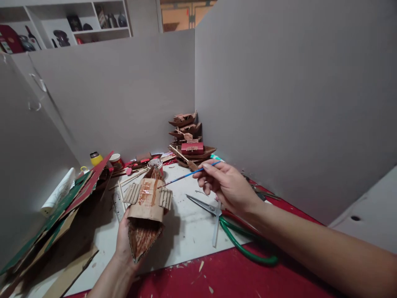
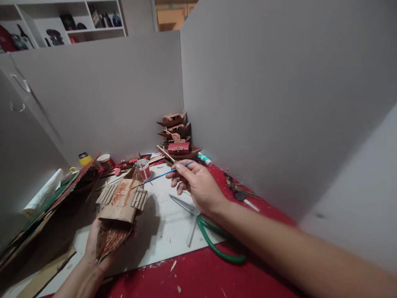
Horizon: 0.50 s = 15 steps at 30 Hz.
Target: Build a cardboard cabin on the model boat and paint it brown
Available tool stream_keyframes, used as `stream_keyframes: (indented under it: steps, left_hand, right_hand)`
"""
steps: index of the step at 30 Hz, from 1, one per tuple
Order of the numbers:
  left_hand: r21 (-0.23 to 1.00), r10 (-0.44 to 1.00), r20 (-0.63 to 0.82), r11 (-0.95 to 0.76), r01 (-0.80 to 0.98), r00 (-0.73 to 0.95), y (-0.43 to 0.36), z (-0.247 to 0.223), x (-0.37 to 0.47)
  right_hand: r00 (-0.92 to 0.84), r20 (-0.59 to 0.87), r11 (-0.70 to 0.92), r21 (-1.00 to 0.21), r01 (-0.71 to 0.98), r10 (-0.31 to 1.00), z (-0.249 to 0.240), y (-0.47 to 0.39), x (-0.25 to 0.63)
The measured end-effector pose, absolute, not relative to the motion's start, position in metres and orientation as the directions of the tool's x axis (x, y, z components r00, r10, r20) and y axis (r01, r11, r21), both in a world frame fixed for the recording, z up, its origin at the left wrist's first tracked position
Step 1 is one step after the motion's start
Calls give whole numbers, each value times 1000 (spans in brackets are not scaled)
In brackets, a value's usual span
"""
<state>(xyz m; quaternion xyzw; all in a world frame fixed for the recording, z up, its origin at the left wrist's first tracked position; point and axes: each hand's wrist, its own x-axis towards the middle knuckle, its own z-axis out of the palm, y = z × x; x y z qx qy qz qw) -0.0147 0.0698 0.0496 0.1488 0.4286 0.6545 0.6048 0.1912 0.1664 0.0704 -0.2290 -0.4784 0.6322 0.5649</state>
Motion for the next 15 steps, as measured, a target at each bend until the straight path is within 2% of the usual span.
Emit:
stream_keyframes:
  steps: [8, 15]
  left_hand:
    - [704, 904, -347, 75, -706, -249, 69, 46, -12]
    - [704, 929, -314, 91, -704, -194, 71, 38, -19]
  right_hand:
    - [-156, 420, 312, -833, -456, 894, 68, 159, 201]
    - [-338, 424, 256, -860, -442, 841, 63, 146, 201]
